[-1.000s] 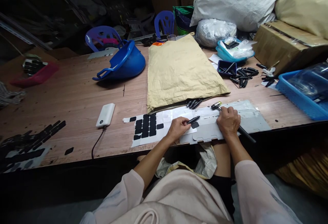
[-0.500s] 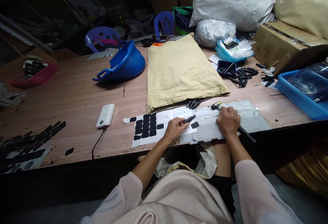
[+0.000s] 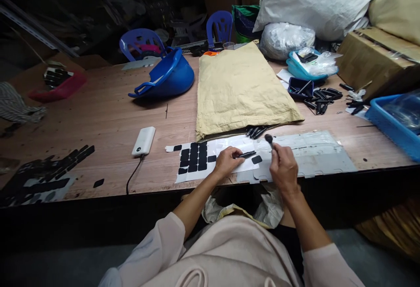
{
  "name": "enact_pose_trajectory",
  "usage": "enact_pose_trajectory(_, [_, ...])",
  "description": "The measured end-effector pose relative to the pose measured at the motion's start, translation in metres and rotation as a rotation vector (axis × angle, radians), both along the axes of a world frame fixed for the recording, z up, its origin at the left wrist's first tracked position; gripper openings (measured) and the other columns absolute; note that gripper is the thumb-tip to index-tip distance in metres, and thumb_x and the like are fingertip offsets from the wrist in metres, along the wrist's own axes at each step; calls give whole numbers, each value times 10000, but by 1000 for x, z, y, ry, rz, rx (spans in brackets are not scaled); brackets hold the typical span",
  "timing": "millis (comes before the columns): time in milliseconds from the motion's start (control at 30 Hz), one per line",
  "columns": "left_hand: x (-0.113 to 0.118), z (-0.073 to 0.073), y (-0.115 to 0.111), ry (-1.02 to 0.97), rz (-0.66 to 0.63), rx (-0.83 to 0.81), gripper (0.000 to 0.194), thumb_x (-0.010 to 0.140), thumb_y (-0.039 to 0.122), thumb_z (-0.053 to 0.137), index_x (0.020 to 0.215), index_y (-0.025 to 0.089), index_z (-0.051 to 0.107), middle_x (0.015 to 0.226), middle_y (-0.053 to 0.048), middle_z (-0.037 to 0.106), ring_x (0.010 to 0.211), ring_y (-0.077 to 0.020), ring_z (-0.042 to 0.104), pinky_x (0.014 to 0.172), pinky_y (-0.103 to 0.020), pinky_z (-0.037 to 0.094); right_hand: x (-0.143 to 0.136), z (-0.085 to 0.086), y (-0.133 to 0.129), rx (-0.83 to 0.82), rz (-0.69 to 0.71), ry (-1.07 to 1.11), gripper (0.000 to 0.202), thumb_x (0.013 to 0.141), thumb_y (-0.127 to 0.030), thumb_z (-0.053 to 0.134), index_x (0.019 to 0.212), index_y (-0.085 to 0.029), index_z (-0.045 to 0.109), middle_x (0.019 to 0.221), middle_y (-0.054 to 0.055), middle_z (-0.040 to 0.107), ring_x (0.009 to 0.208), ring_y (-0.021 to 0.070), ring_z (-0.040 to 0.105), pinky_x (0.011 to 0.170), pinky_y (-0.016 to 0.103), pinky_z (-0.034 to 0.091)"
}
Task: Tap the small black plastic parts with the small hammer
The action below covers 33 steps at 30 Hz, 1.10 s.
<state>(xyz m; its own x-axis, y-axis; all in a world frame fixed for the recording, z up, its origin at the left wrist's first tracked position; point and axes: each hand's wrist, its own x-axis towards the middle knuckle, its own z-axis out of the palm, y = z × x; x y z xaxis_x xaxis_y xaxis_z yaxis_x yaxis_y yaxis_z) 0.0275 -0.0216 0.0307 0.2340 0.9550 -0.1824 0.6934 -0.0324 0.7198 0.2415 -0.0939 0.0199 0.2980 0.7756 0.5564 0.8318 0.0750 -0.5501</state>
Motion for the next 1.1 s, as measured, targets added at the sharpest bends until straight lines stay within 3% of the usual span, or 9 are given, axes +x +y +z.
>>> enact_pose_trajectory(100, [3, 3, 0, 8, 52, -36, 199, 772, 202, 858, 965, 242, 833, 1085, -19, 778, 974, -209, 715, 839, -298, 535, -33, 6, -8, -15, 193, 33, 296, 1054, -314, 513, 1237, -223, 727, 978, 71, 719, 910, 207, 680, 839, 341, 551])
enact_pose_trajectory(233, [5, 10, 2, -11, 62, -86, 198, 753, 197, 867, 943, 243, 839, 1036, -13, 798, 971, -214, 723, 828, -299, 525, -54, 21, -14, 25, 271, 6, 326, 1056, -244, 519, 1323, -244, 706, 967, 53, 723, 864, 183, 690, 813, 317, 566])
enact_pose_trajectory(367, [6, 11, 3, -22, 67, -119, 212, 729, 207, 886, 933, 240, 840, 988, -3, 807, 935, -207, 724, 791, -287, 506, -58, 21, -21, 101, 240, -48, 389, 1046, -196, 529, 1394, -265, 688, 1037, 66, 728, 944, 182, 699, 870, 306, 568])
enact_pose_trajectory(500, [6, 9, 0, -28, 103, -112, 196, 732, 217, 887, 921, 242, 840, 967, -4, 808, 912, -199, 722, 770, -274, 491, -55, 3, -24, -71, 231, -136, 387, 1056, -205, 478, 1342, -255, 733, 901, 42, 695, 789, 164, 669, 705, 263, 529])
enact_pose_trajectory(567, [6, 8, 0, -28, 104, -109, 209, 724, 216, 893, 925, 244, 841, 979, -3, 809, 922, -200, 721, 770, -275, 487, -53, 0, -23, -94, 212, -120, 377, 1060, -228, 485, 1340, -245, 736, 900, 46, 689, 789, 168, 662, 699, 266, 521])
enact_pose_trajectory(733, [6, 8, 1, -18, 92, -121, 212, 733, 224, 885, 939, 241, 840, 998, -2, 809, 928, -199, 723, 779, -285, 490, -51, 4, -24, -2, 191, -63, 404, 1061, -222, 492, 1409, -249, 695, 977, 63, 713, 883, 178, 682, 819, 287, 548])
enact_pose_trajectory(867, [6, 10, 1, -7, 85, -120, 226, 724, 227, 881, 947, 241, 842, 1004, -6, 810, 949, -207, 726, 791, -289, 502, -50, -2, -25, -91, 167, -155, 387, 1054, -222, 478, 1341, -242, 737, 928, 50, 707, 796, 171, 659, 700, 273, 501])
enact_pose_trajectory(933, [5, 10, 1, -5, 81, -120, 223, 727, 239, 878, 948, 244, 846, 1002, -9, 812, 947, -211, 727, 800, -290, 512, -47, -3, -22, -92, 158, -128, 370, 1059, -250, 479, 1315, -235, 746, 911, 47, 703, 796, 173, 657, 716, 279, 503])
enact_pose_trajectory(1100, [-2, 12, 8, -42, -3, -126, 229, 744, 269, 856, 968, 219, 857, 987, -32, 814, 944, -222, 725, 806, -296, 522, -18, 6, -11, -42, 23, -74, 368, 1053, -304, 492, 1307, -227, 747, 959, 70, 711, 884, 198, 660, 808, 307, 510])
